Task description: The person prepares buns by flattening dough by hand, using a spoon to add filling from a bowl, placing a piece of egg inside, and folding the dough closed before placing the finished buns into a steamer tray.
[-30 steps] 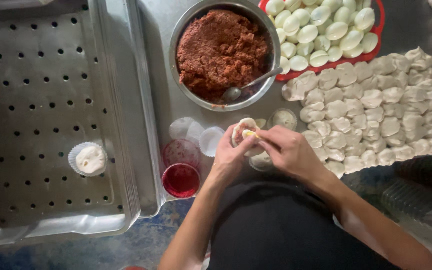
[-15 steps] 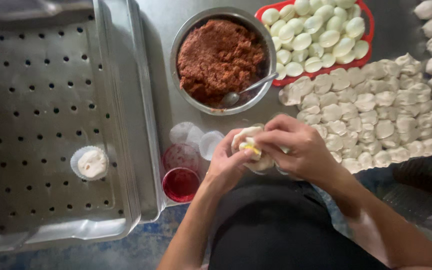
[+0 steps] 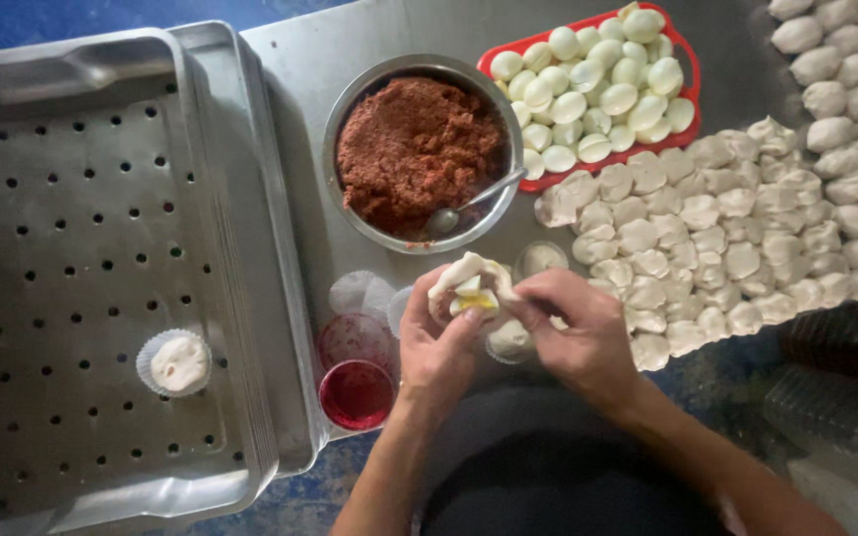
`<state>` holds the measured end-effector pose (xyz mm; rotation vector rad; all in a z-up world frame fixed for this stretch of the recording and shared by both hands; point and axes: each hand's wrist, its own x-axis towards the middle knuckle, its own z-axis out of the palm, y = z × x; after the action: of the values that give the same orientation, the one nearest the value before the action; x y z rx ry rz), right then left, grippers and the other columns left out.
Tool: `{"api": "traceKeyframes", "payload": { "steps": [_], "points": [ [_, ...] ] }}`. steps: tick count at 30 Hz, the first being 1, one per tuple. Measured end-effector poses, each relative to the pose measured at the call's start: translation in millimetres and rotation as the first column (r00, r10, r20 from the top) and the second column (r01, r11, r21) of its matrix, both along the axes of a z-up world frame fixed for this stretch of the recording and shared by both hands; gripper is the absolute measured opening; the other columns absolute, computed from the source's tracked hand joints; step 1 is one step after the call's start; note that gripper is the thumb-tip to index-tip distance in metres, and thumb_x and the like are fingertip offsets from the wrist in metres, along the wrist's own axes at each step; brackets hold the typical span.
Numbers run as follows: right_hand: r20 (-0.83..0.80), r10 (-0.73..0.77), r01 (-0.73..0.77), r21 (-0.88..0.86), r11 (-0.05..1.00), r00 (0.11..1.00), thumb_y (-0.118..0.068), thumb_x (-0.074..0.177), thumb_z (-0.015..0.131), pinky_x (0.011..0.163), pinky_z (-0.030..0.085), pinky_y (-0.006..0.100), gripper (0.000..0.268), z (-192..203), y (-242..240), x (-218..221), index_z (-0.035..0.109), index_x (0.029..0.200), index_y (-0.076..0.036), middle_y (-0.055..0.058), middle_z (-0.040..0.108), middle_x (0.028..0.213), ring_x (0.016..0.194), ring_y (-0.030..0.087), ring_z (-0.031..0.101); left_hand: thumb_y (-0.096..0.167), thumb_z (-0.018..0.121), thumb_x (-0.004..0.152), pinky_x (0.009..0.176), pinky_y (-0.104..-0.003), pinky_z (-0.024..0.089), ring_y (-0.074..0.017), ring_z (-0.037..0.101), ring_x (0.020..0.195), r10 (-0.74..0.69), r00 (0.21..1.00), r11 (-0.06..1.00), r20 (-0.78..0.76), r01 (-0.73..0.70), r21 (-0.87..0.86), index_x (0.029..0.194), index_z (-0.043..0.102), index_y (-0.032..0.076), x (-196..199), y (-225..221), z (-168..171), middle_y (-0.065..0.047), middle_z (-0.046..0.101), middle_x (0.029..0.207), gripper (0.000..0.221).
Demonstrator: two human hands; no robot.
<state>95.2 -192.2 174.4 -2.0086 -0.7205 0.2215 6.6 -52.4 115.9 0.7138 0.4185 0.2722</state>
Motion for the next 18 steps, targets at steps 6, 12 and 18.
{"api": "traceKeyframes", "payload": {
  "steps": [6,12,18],
  "points": [
    [-0.685,-0.087,0.082,-0.041,0.996,0.723,-0.008,0.091,0.074,0.055,0.047,0.026,0.021,13,-4,17,0.073,0.111,-0.002,0.007,0.068,0.078,0.063,0.011,0.057,-0.005,0.064,0.092,0.1,-0.036,0.056,-0.0206,0.066,0.114,-0.117,0.992,0.993,0.037,0.116,0.03,0.139,0.054,-0.001,-1,5,2,-0.014,0.067,0.125,0.048],
    [0.079,0.231,-0.241,0.155,0.958,0.97,-0.011,0.101,0.071,0.076,0.057,0.023,0.012,20,-6,20,0.066,0.11,-0.006,0.003,0.069,0.101,0.092,0.008,0.068,-0.004,0.064,0.092,0.1,-0.034,0.054,-0.017,0.064,0.113,-0.183,0.982,0.981,0.052,0.18,0.069,0.138,0.055,0.001,-4,12,1,-0.01,0.066,0.124,0.048],
    [-0.623,0.093,-0.062,0.072,0.995,0.776,-0.008,0.086,0.075,0.067,0.061,0.029,0.026,25,-8,30,0.071,0.111,-0.004,0.009,0.077,0.09,0.08,0.014,0.073,0.0,0.063,0.095,0.097,-0.035,0.056,-0.0168,0.064,0.112,-0.275,0.956,0.961,0.104,0.274,0.032,0.139,0.053,0.001,-2,15,4,-0.009,0.064,0.123,0.044]
  ]
}}
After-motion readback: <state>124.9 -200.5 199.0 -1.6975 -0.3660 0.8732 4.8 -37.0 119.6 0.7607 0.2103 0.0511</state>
